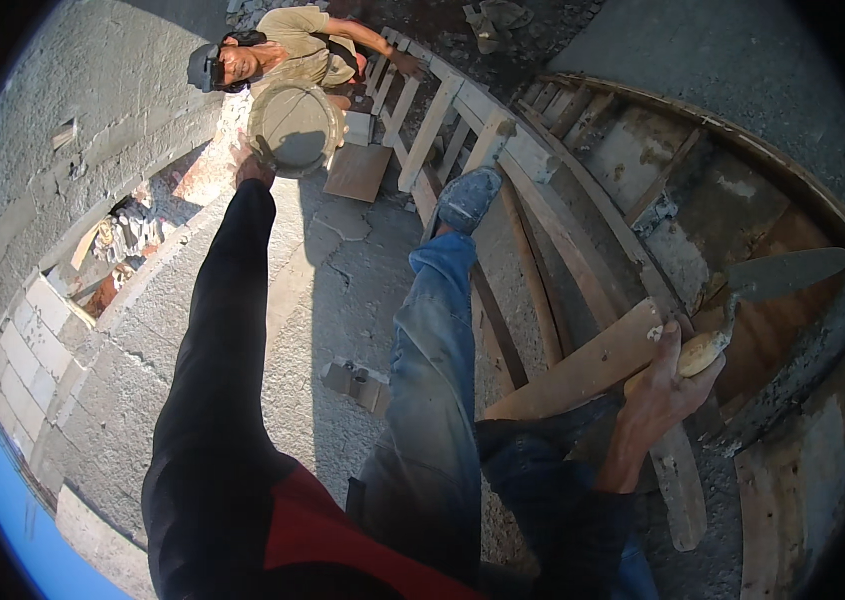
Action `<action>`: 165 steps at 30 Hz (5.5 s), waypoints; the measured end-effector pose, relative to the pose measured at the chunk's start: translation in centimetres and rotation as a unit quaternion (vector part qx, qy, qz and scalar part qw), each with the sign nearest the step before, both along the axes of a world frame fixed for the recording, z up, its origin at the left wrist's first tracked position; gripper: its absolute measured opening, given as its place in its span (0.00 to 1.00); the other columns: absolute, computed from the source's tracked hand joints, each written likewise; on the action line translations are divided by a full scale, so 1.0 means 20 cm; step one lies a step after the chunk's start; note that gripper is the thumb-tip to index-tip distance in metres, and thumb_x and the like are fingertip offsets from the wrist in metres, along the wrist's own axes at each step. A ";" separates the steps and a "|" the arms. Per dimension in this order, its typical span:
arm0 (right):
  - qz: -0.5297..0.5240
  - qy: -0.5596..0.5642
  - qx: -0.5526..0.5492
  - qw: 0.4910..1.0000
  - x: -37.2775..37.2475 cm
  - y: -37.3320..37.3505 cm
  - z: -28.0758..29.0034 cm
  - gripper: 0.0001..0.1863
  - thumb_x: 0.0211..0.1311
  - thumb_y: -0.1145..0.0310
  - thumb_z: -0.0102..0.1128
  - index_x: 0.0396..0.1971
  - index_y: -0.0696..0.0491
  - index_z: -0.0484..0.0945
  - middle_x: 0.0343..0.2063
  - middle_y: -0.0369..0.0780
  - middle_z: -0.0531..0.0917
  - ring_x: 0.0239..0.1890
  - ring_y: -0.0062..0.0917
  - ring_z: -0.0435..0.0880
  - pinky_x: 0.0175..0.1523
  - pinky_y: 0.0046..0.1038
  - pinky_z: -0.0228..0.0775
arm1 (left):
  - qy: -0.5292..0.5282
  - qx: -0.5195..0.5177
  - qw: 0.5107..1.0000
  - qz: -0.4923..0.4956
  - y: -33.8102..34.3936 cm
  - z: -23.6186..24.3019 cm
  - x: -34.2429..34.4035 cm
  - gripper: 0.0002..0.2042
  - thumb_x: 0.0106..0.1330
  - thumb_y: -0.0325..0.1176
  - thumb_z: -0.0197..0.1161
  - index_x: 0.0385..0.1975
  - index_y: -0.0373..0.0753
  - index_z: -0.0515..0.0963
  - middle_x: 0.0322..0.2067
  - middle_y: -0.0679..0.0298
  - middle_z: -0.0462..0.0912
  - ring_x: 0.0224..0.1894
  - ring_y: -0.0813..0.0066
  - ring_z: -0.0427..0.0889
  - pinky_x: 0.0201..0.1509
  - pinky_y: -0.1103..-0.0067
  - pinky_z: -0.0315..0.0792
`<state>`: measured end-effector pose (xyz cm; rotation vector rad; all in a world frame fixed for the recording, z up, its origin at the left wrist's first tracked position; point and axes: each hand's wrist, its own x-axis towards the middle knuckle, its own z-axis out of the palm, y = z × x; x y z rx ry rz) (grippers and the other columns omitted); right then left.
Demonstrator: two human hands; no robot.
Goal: Applying mortar to a wooden formwork for a concrete column.
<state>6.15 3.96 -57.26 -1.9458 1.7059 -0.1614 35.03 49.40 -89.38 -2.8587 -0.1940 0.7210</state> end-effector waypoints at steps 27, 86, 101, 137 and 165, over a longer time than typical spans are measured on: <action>-0.129 -0.238 0.077 0.960 -0.11 -0.30 0.94 0.15 0.55 0.66 0.64 0.38 0.57 0.71 0.24 0.36 0.76 0.20 0.15 0.75 0.24 0.18 0.67 | 0.243 -0.474 0.844 -0.061 -1.23 2.34 -0.72 0.23 0.68 0.50 0.52 0.16 0.40 0.72 0.14 0.70 0.70 0.18 0.83 0.67 0.23 0.82 0.60; 0.122 0.157 0.259 0.945 -0.49 0.13 1.03 0.19 0.54 0.59 0.60 0.43 0.53 0.74 0.37 0.48 0.82 0.45 0.45 0.79 0.48 0.44 0.71 | 0.531 -0.653 0.538 0.036 -1.73 1.80 -0.88 0.14 0.52 0.20 0.59 0.39 0.38 0.74 0.32 0.66 0.77 0.31 0.77 0.76 0.37 0.80 0.72; 0.026 0.041 0.087 0.995 -0.57 0.30 1.74 0.15 0.54 0.57 0.59 0.35 0.50 0.72 0.27 0.47 0.81 0.32 0.46 0.80 0.36 0.45 0.70 | 0.532 -0.612 0.575 0.109 -1.75 1.70 -0.82 0.11 0.54 0.18 0.51 0.35 0.41 0.73 0.25 0.68 0.77 0.25 0.72 0.78 0.26 0.73 0.75; 0.164 0.114 -0.095 0.975 -0.46 -0.15 3.25 0.17 0.60 0.57 0.54 0.38 0.56 0.76 0.26 0.47 0.80 0.28 0.40 0.80 0.32 0.39 0.69 | 0.483 -0.550 0.680 0.035 -1.83 1.80 -0.79 0.05 0.50 0.22 0.50 0.26 0.35 0.71 0.17 0.63 0.72 0.18 0.71 0.74 0.16 0.69 0.67; 0.312 0.007 0.144 0.939 -0.30 0.06 2.00 0.15 0.55 0.57 0.60 0.36 0.52 0.72 0.28 0.48 0.81 0.35 0.46 0.80 0.38 0.44 0.71 | 0.288 -0.701 0.640 0.128 -1.39 2.83 -0.64 0.28 0.52 0.11 0.47 0.55 0.39 0.66 0.34 0.66 0.75 0.30 0.81 0.76 0.29 0.85 0.72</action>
